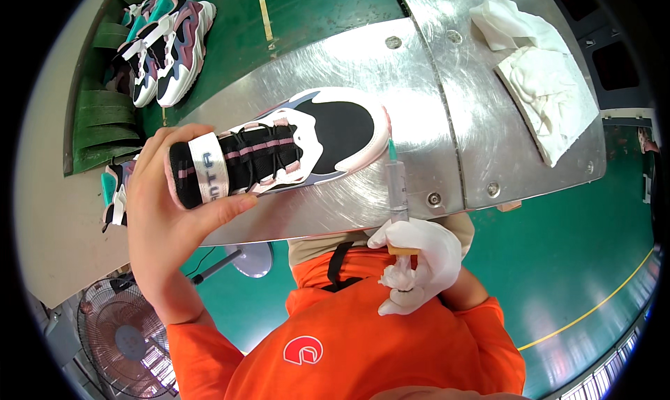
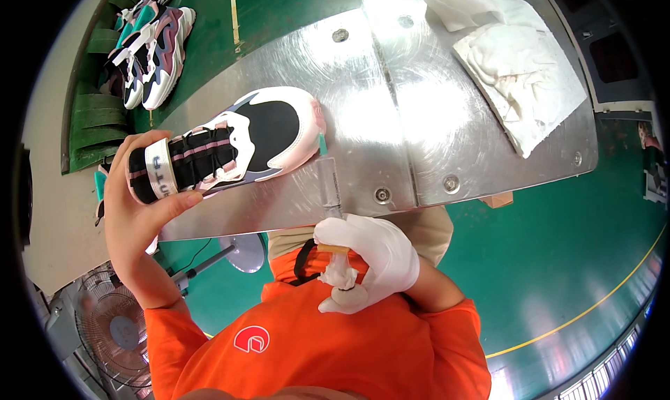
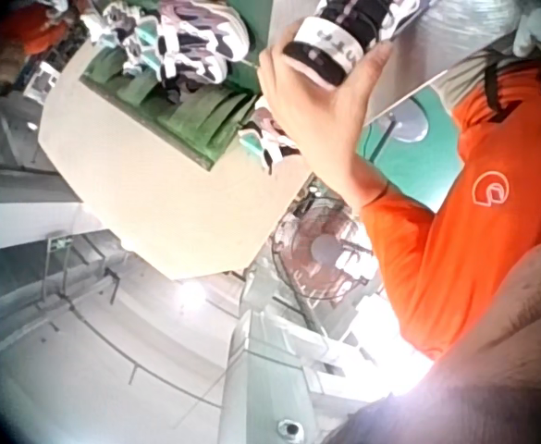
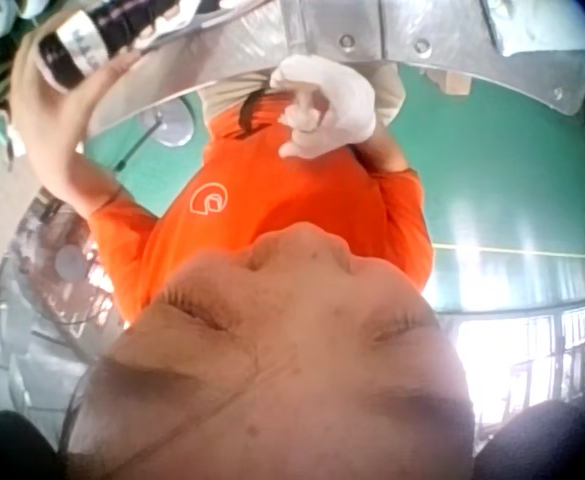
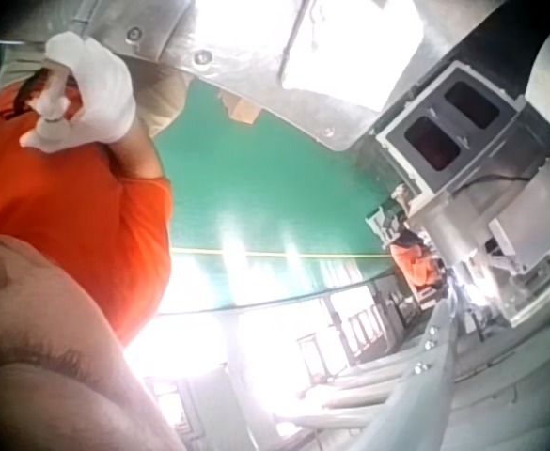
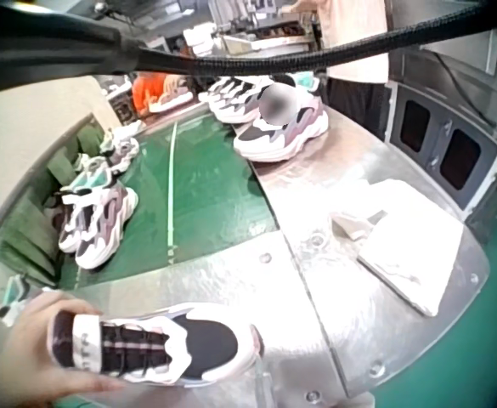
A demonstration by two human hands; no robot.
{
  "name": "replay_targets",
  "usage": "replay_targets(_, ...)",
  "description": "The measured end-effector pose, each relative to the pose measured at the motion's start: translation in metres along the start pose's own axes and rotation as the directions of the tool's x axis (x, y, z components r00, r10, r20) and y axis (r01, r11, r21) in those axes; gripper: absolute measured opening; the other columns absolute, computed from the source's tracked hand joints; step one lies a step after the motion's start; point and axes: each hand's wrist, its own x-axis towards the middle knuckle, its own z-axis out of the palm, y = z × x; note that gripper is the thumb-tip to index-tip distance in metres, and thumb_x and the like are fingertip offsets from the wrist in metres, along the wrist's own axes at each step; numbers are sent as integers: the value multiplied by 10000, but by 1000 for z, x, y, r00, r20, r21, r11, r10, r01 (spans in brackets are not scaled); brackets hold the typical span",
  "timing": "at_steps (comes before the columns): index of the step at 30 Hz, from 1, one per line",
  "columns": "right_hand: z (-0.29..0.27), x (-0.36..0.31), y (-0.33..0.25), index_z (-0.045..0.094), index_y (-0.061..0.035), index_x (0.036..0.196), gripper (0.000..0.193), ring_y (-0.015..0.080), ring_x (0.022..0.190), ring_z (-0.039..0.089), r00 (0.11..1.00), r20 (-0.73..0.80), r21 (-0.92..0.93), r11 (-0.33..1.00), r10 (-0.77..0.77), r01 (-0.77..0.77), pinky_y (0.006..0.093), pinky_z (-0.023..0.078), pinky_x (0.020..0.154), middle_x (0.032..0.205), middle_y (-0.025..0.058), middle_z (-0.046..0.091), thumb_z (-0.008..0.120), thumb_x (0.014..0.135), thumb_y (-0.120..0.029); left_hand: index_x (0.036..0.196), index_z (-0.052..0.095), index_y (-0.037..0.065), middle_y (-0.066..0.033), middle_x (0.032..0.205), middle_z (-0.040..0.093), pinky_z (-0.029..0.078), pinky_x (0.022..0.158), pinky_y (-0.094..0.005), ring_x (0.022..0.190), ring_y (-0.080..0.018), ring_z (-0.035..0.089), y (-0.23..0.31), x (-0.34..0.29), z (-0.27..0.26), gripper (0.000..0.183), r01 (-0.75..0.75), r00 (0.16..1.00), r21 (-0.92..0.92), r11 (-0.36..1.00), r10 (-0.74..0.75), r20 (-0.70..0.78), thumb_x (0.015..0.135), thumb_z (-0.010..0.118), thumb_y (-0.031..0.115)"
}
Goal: The person applies glue to the seams of a multi-colored sneaker using a syringe with a brush tip. They hold the shoe in their left hand and apply the adhesive along the edges of the sole and upper, then place the shoe on a metal table. The process is repeated for multiple shoes in a factory setting.
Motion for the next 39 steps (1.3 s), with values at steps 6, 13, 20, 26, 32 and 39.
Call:
replay_targets(6, 2, 1, -7, 527, 3, 1213, 813, 255, 657, 596, 997, -42, 59, 996, 66, -64, 321, 508, 617, 923, 94, 632, 887, 539, -275, 1151, 601, -28, -130, 1088, 612, 447, 879, -338, 1001, -256, 597, -2, 12, -29, 762, -48, 966, 0, 999, 46, 252, 552, 895, 342)
replay_targets(13, 3, -1, -14, 522, 21, 1223, 819, 189, 630, 581, 985, -18, 28, 985, 172, -171, 284, 508, 637, 936, 91, 634, 891, 533, -221, 1316, 545, 0, -133, 1299, 581, 396, 994, -366, 1189, -248, 545, 0, 95, -43, 872, -191, 731, -178, 965, 261, 630, 711, 748, 594)
replay_targets(20, 6, -9, -18, 466, 9, 1290, 894, 101, 616, 513, 978, -50, 158, 968, 204, -194, 226, 485, 635, 1017, 92, 626, 907, 524, -127, 1261, 596, 38, -104, 1202, 640, 462, 916, -327, 1076, -208, 591, 41, 161, 52, 623, -284, 334, -127, 950, 222, 916, 869, 660, 518)
replay_targets(26, 3, 20, -51, 371, -29, 1331, 886, 206, 924, 603, 812, -467, 299, 927, 350, -228, 277, 519, 685, 1069, 97, 531, 720, 528, 109, 1157, 659, 49, -94, 1026, 685, 491, 847, -296, 941, -183, 627, 21, 145, 66, 521, -101, 309, -253, 962, 272, 911, 828, 742, 445)
replay_targets(32, 16, 137, -44, 383, -12, 1314, 734, 171, 963, 550, 708, -703, 103, 995, 68, 7, 304, 489, 858, 1049, 76, 495, 809, 726, -118, 1140, 651, 3, -145, 1001, 696, 515, 770, -323, 870, -213, 660, 38, 98, 19, 560, -300, 534, -345, 889, 456, 712, 769, 785, 400)
replay_targets(39, 43, 199, -50, 413, 17, 1281, 760, 184, 915, 580, 706, -694, -131, 989, -142, 71, 333, 491, 829, 1046, 117, 560, 851, 701, -203, 1058, 667, 29, -79, 981, 624, 494, 769, -294, 875, -160, 614, 26, 26, -30, 433, -225, 872, -438, 870, 380, 308, 728, 834, 255)
